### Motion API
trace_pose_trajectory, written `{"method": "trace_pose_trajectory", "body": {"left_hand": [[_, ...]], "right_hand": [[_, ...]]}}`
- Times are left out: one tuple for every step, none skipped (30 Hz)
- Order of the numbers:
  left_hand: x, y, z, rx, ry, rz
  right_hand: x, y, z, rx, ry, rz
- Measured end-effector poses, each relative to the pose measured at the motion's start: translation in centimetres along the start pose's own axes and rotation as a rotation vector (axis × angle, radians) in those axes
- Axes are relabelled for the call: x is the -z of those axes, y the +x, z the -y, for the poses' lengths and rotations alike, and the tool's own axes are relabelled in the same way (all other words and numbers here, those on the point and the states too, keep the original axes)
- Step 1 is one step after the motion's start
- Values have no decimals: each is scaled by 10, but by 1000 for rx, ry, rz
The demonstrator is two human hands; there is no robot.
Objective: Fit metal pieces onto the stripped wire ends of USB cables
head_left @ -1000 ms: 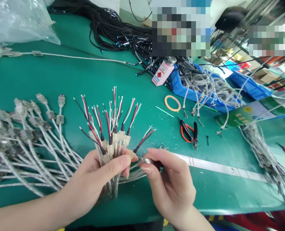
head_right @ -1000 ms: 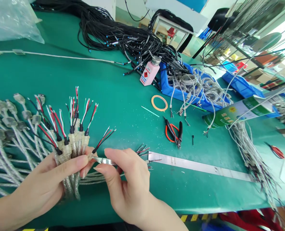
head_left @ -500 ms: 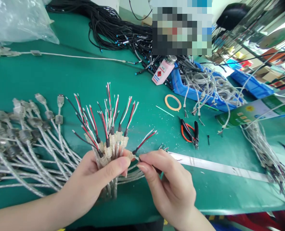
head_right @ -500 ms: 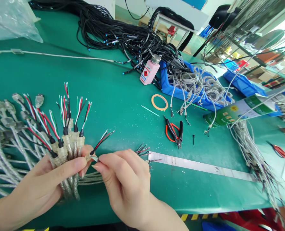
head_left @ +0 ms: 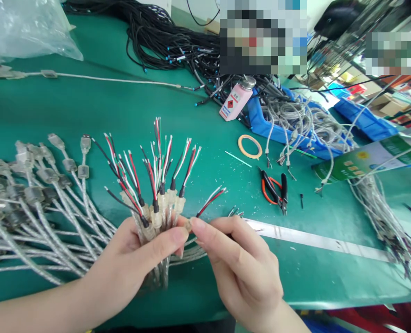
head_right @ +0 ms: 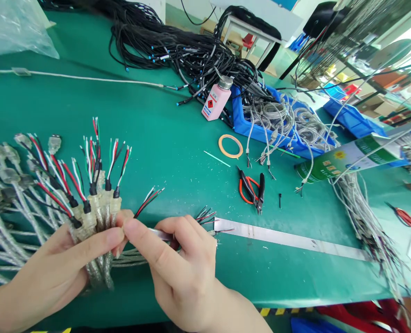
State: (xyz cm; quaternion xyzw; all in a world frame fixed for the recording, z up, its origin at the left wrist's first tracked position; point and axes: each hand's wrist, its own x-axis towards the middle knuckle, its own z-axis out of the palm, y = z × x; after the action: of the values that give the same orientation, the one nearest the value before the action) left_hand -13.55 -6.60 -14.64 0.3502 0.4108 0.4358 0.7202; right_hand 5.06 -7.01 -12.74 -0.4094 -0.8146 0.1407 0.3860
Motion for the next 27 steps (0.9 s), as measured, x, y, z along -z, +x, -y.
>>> {"method": "trace_pose_trajectory", "body": {"left_hand": [[0, 0, -1, 3, 3, -3], [-1, 0, -1, 1, 6, -3], [-1, 1, -2, -3, 5, -1], [-1, 1, -2, -6, 3, 1], [-2, 1, -3, -6, -3, 3], [-3, 2, -3, -5, -10, 6], [-3, 2, -3, -5, -20, 8], [-4, 2, -3, -2, -31, 10], [-4, 3, -3, 3, -42, 11], [-5, 3, -4, 5, -52, 15], [-5, 3, -4, 3, -62, 20], [-5, 3, -4, 4, -73, 20], [-5, 3, -5, 4, -81, 18], [-5, 3, -5, 5, -87, 14], [-5, 3, -5, 6, -90, 8], [-5, 3, -5, 12, -93, 1], [-5, 3, -5, 19, -96, -7], [-5, 3, -5, 26, -99, -8], [-5, 3, -5, 34, -102, -7], [-5, 3, -5, 44, -105, -7], [-5, 3, -5, 49, -109, -7], [-4, 3, -5, 53, -111, -5], [-4, 3, -5, 53, -109, -6], [-4, 3, -4, 56, -103, -7], [-4, 3, -4, 55, -94, -14], [-4, 3, -4, 56, -82, -23], [-4, 3, -4, 57, -67, -36]], "right_hand": [[0, -1, 0, 5, -1, 4], [1, -1, -1, 10, -4, 7], [1, -2, -1, 14, -5, 7], [0, -2, -2, 18, -5, 5], [0, -3, -2, 24, -4, -1], [-1, -3, -2, 28, -4, -6], [-1, -3, -3, 30, -3, -13], [-2, -3, -3, 31, -1, -19], [-2, -4, -3, 31, 1, -24], [-2, -4, -3, 32, 6, -28], [-3, -3, -3, 32, 15, -29], [-3, -3, -3, 33, 25, -32], [-3, -3, -3, 35, 35, -43], [-3, -3, -3, 34, 44, -56], [-3, -3, -3, 32, 53, -76], [-3, -2, -4, 31, 63, -102], [-4, -2, -4, 26, 78, -127], [-5, -2, -4, 13, 98, -156], [-5, -2, -5, -16, 123, -189], [-6, -2, -6, -62, 156, -226], [-7, -1, -7, -120, 196, -261], [-7, -1, -7, -186, 234, -282], [-7, -1, -8, -245, 262, -285], [-6, 0, -8, -291, 281, -268], [-5, 1, -9, -325, 294, -230], [-4, 1, -9, -350, 305, -184], [-3, 2, -9, -370, 320, -138]]}}
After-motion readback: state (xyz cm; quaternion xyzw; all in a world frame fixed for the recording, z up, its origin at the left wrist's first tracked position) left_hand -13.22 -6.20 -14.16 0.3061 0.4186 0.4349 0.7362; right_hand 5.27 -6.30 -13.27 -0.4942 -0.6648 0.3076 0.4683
